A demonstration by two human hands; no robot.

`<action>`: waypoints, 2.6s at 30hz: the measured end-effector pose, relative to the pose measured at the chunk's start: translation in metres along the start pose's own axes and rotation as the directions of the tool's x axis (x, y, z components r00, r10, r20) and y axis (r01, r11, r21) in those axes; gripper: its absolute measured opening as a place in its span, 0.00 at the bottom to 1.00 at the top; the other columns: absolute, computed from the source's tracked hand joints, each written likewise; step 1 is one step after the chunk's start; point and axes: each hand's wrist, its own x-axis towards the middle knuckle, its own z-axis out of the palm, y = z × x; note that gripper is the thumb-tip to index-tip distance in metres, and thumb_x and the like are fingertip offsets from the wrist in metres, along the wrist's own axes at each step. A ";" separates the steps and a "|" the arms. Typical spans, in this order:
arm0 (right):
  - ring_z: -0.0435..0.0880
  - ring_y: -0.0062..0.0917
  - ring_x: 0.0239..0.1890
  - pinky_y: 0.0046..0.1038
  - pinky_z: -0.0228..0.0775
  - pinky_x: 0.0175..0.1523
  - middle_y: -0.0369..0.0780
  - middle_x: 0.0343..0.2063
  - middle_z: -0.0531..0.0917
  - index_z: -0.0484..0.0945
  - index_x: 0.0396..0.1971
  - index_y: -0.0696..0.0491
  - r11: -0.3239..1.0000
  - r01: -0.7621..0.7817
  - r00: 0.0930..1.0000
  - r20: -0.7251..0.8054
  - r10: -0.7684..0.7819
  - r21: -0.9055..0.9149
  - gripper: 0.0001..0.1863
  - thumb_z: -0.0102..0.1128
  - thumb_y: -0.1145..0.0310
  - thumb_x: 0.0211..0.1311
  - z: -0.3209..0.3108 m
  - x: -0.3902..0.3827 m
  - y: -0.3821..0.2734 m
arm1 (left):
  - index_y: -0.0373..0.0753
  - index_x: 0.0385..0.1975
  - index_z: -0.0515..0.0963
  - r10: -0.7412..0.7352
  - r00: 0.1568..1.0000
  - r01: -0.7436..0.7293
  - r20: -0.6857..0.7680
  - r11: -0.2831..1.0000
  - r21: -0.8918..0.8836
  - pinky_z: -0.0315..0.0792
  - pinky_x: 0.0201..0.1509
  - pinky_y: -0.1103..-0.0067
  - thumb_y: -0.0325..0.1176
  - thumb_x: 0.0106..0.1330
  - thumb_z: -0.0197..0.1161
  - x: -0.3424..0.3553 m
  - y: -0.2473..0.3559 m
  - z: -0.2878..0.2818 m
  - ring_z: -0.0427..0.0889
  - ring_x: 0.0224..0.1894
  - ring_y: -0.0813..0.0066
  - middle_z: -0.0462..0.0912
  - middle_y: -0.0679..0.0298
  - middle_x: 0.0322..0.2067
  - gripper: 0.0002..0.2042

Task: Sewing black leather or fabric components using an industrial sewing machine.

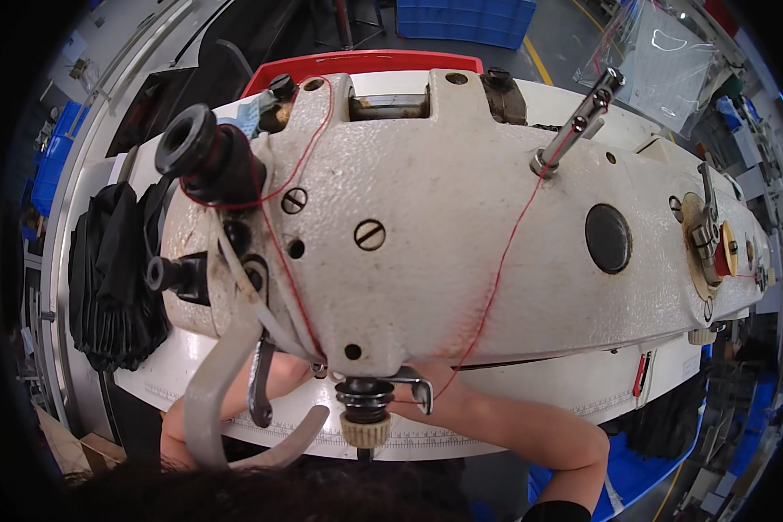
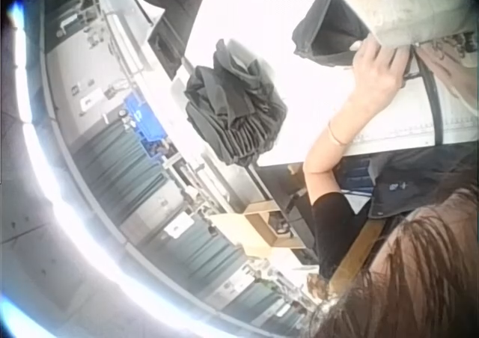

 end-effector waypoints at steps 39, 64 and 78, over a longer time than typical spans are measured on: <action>0.72 0.22 0.35 0.36 0.66 0.55 0.35 0.28 0.72 0.76 0.37 0.65 0.834 0.198 0.979 0.052 -0.199 -0.515 0.11 0.52 0.76 0.56 -0.006 0.007 -0.002 | 0.37 0.33 0.81 -0.066 0.972 0.066 0.225 0.998 0.004 0.73 0.43 0.63 0.22 0.33 0.60 0.006 0.008 -0.012 0.78 0.39 0.59 0.79 0.59 0.34 0.20; 0.79 0.22 0.44 0.35 0.71 0.38 0.36 0.40 0.79 0.78 0.44 0.50 0.625 0.183 0.979 0.082 -0.187 -0.759 0.19 0.53 0.66 0.50 -0.042 0.026 -0.013 | 0.34 0.34 0.80 0.094 0.987 -0.119 0.132 0.972 0.202 0.75 0.38 0.70 0.26 0.39 0.59 -0.010 -0.003 0.018 0.77 0.41 0.62 0.78 0.58 0.38 0.17; 0.79 0.28 0.24 0.29 0.70 0.30 0.34 0.23 0.79 0.78 0.27 0.44 0.927 -0.367 0.928 0.044 0.371 -0.075 0.04 0.59 0.67 0.48 -0.049 0.054 -0.014 | 0.34 0.33 0.78 -0.004 0.973 -0.043 0.230 0.979 0.197 0.74 0.42 0.67 0.24 0.42 0.58 0.004 -0.003 0.000 0.77 0.42 0.57 0.76 0.56 0.37 0.15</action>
